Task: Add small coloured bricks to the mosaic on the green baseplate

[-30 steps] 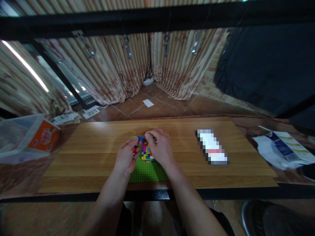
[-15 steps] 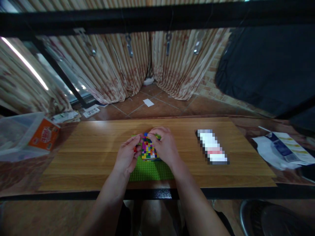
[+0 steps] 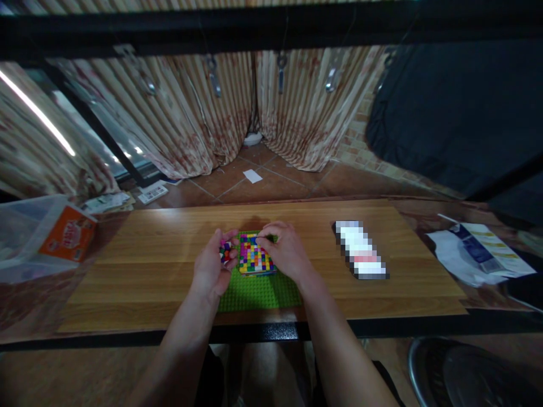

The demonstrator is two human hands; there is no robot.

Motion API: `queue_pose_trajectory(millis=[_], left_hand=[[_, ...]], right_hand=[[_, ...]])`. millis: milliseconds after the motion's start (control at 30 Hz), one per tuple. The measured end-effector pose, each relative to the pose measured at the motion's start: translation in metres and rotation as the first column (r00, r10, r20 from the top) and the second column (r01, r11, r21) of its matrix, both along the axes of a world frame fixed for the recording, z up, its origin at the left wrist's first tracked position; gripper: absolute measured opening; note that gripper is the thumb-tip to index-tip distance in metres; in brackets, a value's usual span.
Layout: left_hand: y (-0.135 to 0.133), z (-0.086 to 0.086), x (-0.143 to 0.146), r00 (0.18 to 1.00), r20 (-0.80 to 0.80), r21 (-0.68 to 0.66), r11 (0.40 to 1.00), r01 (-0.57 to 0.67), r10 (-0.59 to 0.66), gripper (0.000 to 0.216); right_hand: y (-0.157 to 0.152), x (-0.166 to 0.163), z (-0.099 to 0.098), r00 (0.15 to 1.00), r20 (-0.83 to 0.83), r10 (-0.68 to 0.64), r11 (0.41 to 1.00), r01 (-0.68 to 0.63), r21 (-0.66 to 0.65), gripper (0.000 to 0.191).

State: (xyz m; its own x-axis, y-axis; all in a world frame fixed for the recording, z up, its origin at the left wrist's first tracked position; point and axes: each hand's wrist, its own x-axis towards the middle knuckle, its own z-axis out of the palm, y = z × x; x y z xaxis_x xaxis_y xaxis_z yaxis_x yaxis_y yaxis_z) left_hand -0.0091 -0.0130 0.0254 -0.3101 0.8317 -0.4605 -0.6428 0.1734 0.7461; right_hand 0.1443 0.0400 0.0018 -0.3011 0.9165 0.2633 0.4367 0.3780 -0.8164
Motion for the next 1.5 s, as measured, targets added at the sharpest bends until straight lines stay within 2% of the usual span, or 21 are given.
queue_pose_trajectory(millis=[167,333,533,700,1000,1233,1367,1433,1500], left_hand=[[0.002,0.002,-0.002,1.000,0.030,-0.024,1.000,0.003,-0.002,0.035],[0.002,0.002,-0.001,1.000,0.025,-0.038,0.999,0.001,0.000,0.031],[0.001,-0.002,-0.001,1.000,0.009,-0.037,0.999,0.005,-0.004,0.028],[0.001,-0.005,0.000,1.000,-0.003,-0.033,0.999,0.012,-0.012,0.029],[0.001,-0.003,0.000,0.999,0.020,-0.029,0.999,0.028,-0.027,0.028],[0.001,-0.003,-0.001,0.999,0.036,-0.014,1.000,0.025,-0.024,0.033],[0.000,0.000,-0.004,0.990,0.134,0.026,0.999,0.043,-0.046,0.037],[-0.001,0.003,-0.007,0.971,0.230,0.058,0.997,0.047,-0.059,0.038],[-0.001,0.007,-0.008,0.941,0.334,0.083,0.996,0.030,-0.056,0.038]], right_hand=[[0.001,-0.005,-0.002,0.999,-0.016,-0.031,0.999,0.030,-0.011,0.008],[0.000,-0.008,-0.006,0.995,-0.040,-0.087,0.993,0.084,-0.081,0.007],[0.001,-0.013,-0.015,0.981,-0.151,-0.121,0.980,0.094,-0.177,0.023],[0.001,-0.019,-0.016,0.966,-0.199,-0.163,0.945,0.095,-0.312,0.022],[0.001,-0.025,-0.015,0.949,-0.230,-0.218,0.903,0.106,-0.416,0.023],[0.000,-0.027,-0.018,0.949,-0.239,-0.207,0.916,0.102,-0.388,0.023],[-0.001,-0.024,-0.021,0.954,-0.246,-0.171,0.931,0.075,-0.358,0.023],[-0.001,-0.021,-0.020,0.958,-0.236,-0.161,0.951,0.087,-0.295,0.024],[-0.002,-0.019,-0.015,0.958,-0.218,-0.187,0.973,0.150,-0.176,0.023]])
